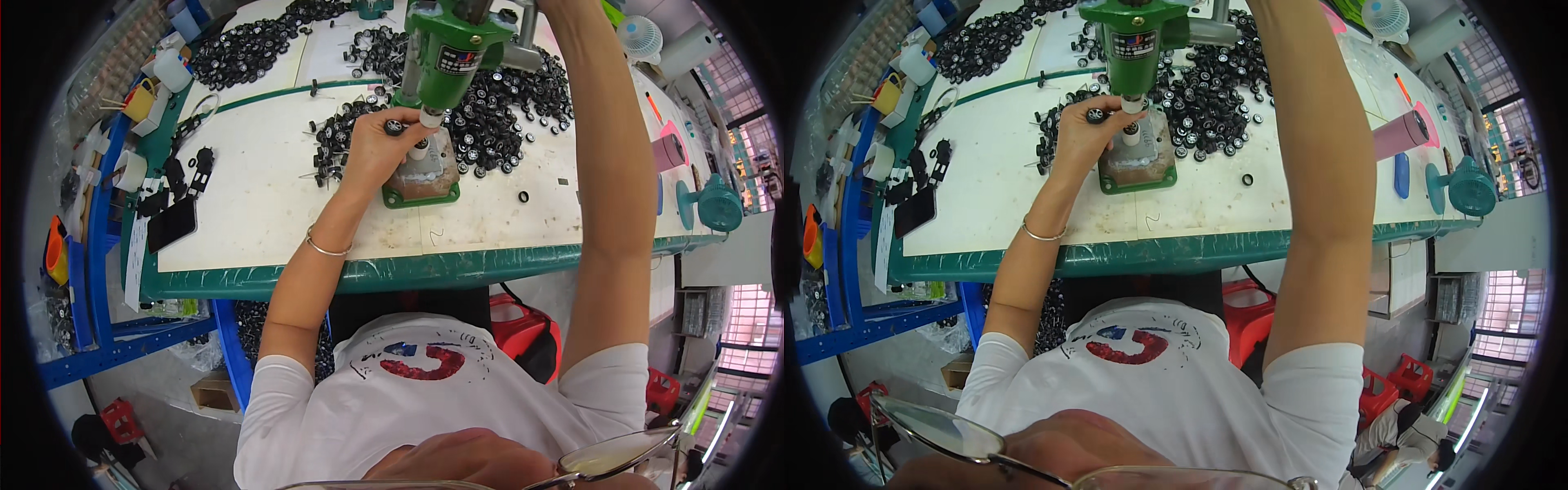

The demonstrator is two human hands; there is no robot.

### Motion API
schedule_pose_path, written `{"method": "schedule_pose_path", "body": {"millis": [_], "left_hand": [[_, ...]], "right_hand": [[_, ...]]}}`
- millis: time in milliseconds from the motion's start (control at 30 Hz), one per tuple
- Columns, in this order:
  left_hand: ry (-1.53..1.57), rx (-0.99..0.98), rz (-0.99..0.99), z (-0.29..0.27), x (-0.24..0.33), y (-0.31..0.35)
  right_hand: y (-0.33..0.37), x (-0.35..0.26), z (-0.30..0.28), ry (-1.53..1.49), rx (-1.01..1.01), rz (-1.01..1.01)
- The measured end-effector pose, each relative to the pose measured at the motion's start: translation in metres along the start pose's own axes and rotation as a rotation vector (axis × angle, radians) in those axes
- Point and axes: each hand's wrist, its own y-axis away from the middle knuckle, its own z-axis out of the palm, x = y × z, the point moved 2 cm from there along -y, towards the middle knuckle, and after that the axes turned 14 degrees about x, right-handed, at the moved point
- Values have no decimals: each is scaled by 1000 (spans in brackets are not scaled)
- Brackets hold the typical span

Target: The person repeatedly places small black circular components onto a green press machine, operates the lever to press them, and then removes the finished items. The person handles the components one at a time, placing them into the press and then moving the completed pieces aside.

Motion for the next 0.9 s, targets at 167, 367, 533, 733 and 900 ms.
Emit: {"method": "schedule_pose_path", "body": {"millis": [167,367,533,733,900], "left_hand": [[66,-58,-61,-3,-3,1],[77,-20,-47,-4,1,4],[90,-2,-26,-4,1,3],[102,-18,67,-4,0,4],[82,-14,71,-4,0,4]], "right_hand": [[11,-1,6,-3,41,-59],[13,2,8,-39,49,-58],[24,-5,9,94,114,-122],[47,-20,13,122,146,-268],[61,-29,12,108,115,-417]]}}
